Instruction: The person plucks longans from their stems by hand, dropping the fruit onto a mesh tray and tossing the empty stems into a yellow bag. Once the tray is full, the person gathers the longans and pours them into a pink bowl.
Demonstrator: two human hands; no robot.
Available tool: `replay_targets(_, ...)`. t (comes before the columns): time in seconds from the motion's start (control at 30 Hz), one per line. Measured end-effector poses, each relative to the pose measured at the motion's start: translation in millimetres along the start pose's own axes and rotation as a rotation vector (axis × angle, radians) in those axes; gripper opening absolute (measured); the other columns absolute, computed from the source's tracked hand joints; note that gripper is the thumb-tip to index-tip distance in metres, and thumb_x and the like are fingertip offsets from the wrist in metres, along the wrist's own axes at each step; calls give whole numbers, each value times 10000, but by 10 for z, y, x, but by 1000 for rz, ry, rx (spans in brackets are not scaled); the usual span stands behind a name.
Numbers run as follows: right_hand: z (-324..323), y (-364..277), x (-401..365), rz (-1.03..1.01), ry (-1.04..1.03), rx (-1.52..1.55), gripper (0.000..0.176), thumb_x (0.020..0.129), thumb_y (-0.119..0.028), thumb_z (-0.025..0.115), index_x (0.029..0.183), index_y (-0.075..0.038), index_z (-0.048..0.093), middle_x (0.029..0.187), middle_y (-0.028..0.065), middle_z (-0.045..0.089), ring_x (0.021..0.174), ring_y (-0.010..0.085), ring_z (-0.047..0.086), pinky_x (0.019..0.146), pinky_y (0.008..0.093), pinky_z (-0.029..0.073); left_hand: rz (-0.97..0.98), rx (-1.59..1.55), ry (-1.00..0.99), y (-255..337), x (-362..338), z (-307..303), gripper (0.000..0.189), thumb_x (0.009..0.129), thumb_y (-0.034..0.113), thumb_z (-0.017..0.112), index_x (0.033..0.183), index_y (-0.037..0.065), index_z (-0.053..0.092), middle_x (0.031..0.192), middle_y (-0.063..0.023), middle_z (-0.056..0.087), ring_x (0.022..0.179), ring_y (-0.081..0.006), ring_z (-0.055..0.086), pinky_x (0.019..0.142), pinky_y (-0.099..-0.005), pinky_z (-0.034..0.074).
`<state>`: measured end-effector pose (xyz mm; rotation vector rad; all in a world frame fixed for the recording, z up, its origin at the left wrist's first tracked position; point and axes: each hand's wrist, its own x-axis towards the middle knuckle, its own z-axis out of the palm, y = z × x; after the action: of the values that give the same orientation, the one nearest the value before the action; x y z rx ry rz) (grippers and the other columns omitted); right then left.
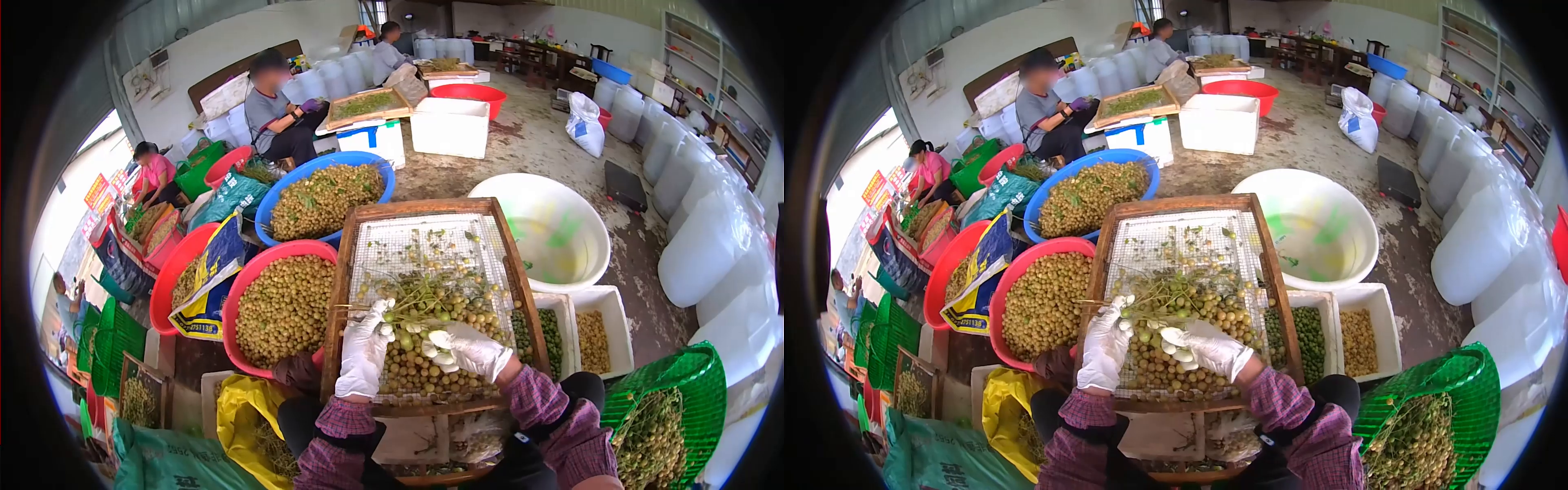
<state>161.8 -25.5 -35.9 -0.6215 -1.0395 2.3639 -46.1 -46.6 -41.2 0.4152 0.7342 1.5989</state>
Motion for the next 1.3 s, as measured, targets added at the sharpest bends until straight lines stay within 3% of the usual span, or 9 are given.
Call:
replay_targets(0.07,76,-20,39,-57,40,9,439,872,-261,662,1211,-42,490,757,5,559,498,47,397,416,200,250,3,91,37,-19,-21,67,159,855,60,630,1007,16,619,1019,-96,654,668,-100,529,555,-228,436)
replay_targets(0.1,133,-39,25,-28,276,-159,442,848,-235,696,1209,-46,528,662,-7,544,438,39,361,398,187,232,6,138,55,-19,-30,96,151,855,61,632,999,15,622,1013,-100,657,653,-102,529,545,-231,437)
replay_targets(0.23,330,-134,-38,-162,460,-348,308,832,-261,716,1044,-54,631,624,-8,585,423,20,387,380,183,273,24,222,71,10,-74,170,143,854,67,640,983,7,623,992,-102,664,585,-106,521,503,-244,438)
replay_targets(0.7,178,-155,-93,73,196,-484,432,907,-411,581,1010,1,658,526,-15,474,374,44,313,346,212,199,-63,270,80,74,22,31,191,850,57,639,1024,-16,612,927,-86,657,640,-129,547,515,-264,426)
replay_targets(0.83,87,-149,-119,102,-38,-120,443,938,-344,546,1012,88,614,511,-7,425,383,44,307,355,215,196,-62,247,51,104,-40,125,186,848,54,641,1015,-24,613,920,-94,658,637,-139,560,505,-270,426)
replay_targets(0.93,39,-154,-103,190,-105,-216,442,941,-333,540,1055,89,602,519,-11,412,385,43,294,357,211,194,-102,242,-17,156,-53,99,160,842,44,649,984,-25,624,913,-117,667,584,-143,561,475,-275,424)
replay_targets(1.07,33,-146,-107,150,-76,-312,400,930,-328,562,1060,47,607,528,13,467,363,41,287,334,199,178,-80,425,42,163,-39,145,133,843,66,661,929,-32,631,924,-160,676,504,-148,536,437,-276,423)
replay_targets(1.13,34,-102,-83,97,-72,-77,387,937,-338,545,1113,6,564,714,65,580,414,45,371,362,198,248,-27,417,32,176,-68,190,131,843,80,668,898,-34,635,926,-173,679,475,-146,524,419,-276,422)
replay_targets(1.3,94,-56,-55,49,134,258,357,931,-408,534,1049,-72,528,825,65,599,508,61,445,411,203,303,27,464,43,201,-91,215,128,841,85,670,843,-40,643,925,-179,679,487,-141,551,417,-282,454)
